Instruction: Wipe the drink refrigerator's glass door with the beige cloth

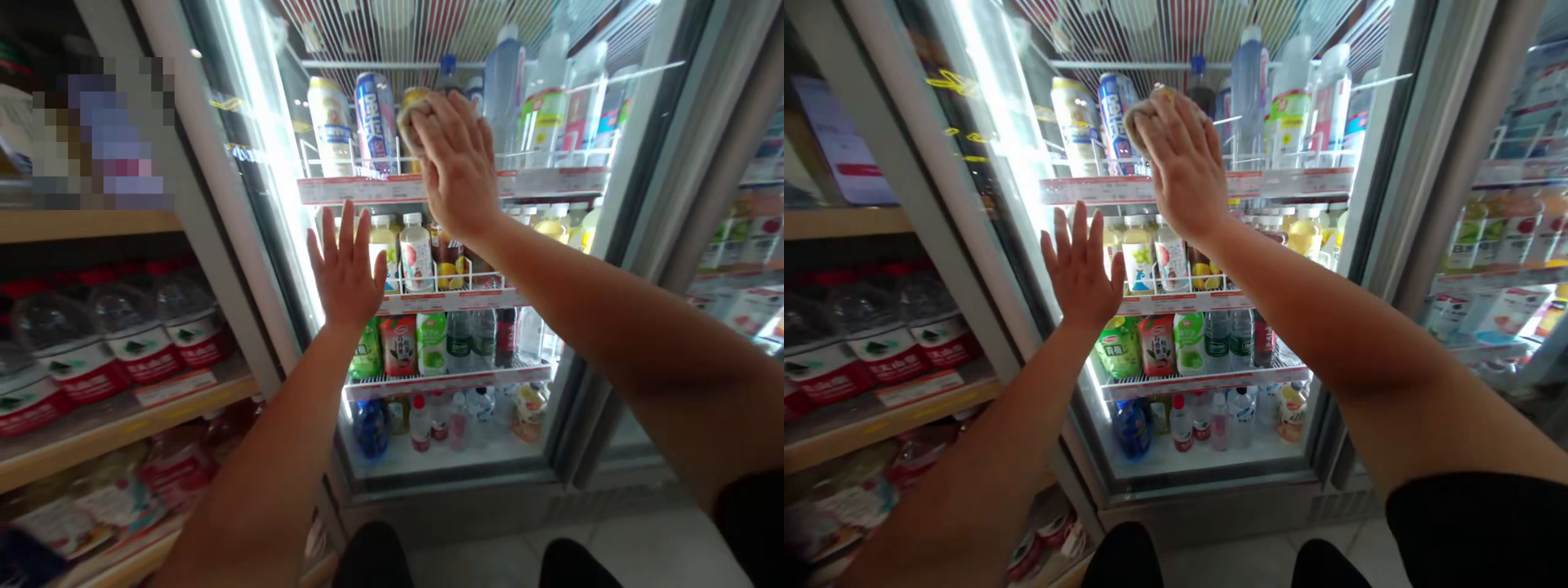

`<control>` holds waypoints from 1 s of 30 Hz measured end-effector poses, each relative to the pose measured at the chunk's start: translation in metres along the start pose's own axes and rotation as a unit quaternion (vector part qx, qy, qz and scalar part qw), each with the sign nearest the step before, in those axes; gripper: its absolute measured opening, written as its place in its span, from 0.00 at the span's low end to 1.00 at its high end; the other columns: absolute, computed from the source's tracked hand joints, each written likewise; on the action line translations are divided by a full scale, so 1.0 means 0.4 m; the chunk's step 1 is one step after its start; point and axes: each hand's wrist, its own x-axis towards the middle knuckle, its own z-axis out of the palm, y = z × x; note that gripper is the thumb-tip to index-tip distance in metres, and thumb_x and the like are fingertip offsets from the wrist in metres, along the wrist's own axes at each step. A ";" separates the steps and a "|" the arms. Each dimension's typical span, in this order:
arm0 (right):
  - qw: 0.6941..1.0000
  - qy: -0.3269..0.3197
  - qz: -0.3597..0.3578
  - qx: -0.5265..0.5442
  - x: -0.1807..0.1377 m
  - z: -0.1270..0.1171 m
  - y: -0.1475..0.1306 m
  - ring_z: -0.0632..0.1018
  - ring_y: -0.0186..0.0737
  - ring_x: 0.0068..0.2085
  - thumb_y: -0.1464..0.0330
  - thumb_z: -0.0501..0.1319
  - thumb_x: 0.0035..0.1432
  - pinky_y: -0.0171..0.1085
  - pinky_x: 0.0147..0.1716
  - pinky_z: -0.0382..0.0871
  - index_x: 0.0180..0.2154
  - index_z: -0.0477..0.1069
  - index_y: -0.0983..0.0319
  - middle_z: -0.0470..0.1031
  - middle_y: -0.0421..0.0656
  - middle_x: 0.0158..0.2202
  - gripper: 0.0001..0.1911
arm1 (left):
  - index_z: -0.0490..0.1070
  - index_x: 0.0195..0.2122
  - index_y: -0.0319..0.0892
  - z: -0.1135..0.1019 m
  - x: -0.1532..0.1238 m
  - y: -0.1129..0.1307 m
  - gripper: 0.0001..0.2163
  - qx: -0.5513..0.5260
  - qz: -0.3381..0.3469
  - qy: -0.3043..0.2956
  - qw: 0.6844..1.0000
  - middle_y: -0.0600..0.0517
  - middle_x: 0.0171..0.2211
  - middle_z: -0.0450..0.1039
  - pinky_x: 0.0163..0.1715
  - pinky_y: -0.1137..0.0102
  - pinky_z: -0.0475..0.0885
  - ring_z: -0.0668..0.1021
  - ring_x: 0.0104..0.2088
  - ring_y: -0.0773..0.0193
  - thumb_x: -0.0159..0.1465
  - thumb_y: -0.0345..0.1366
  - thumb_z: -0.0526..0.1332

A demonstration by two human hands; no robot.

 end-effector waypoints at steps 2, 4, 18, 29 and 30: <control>0.999 0.007 -0.049 0.005 0.020 0.030 -0.049 0.62 0.52 0.72 0.70 0.49 0.70 0.58 0.71 0.56 0.66 0.66 0.59 0.63 0.44 0.71 0.26 | 0.54 0.74 0.47 -0.002 0.000 0.002 0.28 -0.010 -0.006 -0.001 1.000 0.48 0.74 0.51 0.74 0.47 0.35 0.45 0.76 0.52 0.74 0.47 0.51; 0.996 0.015 -0.086 0.012 0.041 0.058 -0.093 0.62 0.53 0.72 0.71 0.48 0.70 0.58 0.71 0.55 0.66 0.66 0.61 0.64 0.44 0.71 0.26 | 0.54 0.74 0.47 -0.003 0.000 0.004 0.28 -0.017 -0.010 -0.003 1.000 0.48 0.75 0.51 0.74 0.48 0.34 0.44 0.76 0.52 0.74 0.47 0.51; 0.997 -0.075 -0.010 0.000 0.154 -0.038 0.014 0.54 0.47 0.75 0.67 0.49 0.73 0.58 0.73 0.47 0.71 0.55 0.55 0.54 0.39 0.75 0.28 | 0.54 0.74 0.47 -0.009 0.002 0.006 0.29 -0.020 -0.030 -0.034 0.999 0.49 0.75 0.49 0.74 0.51 0.31 0.43 0.76 0.52 0.73 0.48 0.52; 0.971 0.067 0.225 -0.034 0.131 -0.098 0.264 0.59 0.43 0.73 0.68 0.45 0.70 0.50 0.71 0.50 0.70 0.59 0.63 0.60 0.47 0.72 0.29 | 0.53 0.74 0.48 -0.007 0.002 0.007 0.30 -0.044 -0.020 -0.019 0.999 0.49 0.75 0.49 0.75 0.50 0.31 0.43 0.76 0.53 0.73 0.48 0.52; 0.971 0.074 0.224 -0.029 0.127 -0.090 0.259 0.59 0.44 0.73 0.67 0.45 0.70 0.50 0.71 0.50 0.69 0.60 0.63 0.60 0.47 0.72 0.29 | 0.53 0.74 0.48 -0.007 0.002 0.006 0.30 -0.042 -0.019 -0.016 0.999 0.49 0.75 0.49 0.75 0.50 0.31 0.43 0.76 0.53 0.73 0.48 0.52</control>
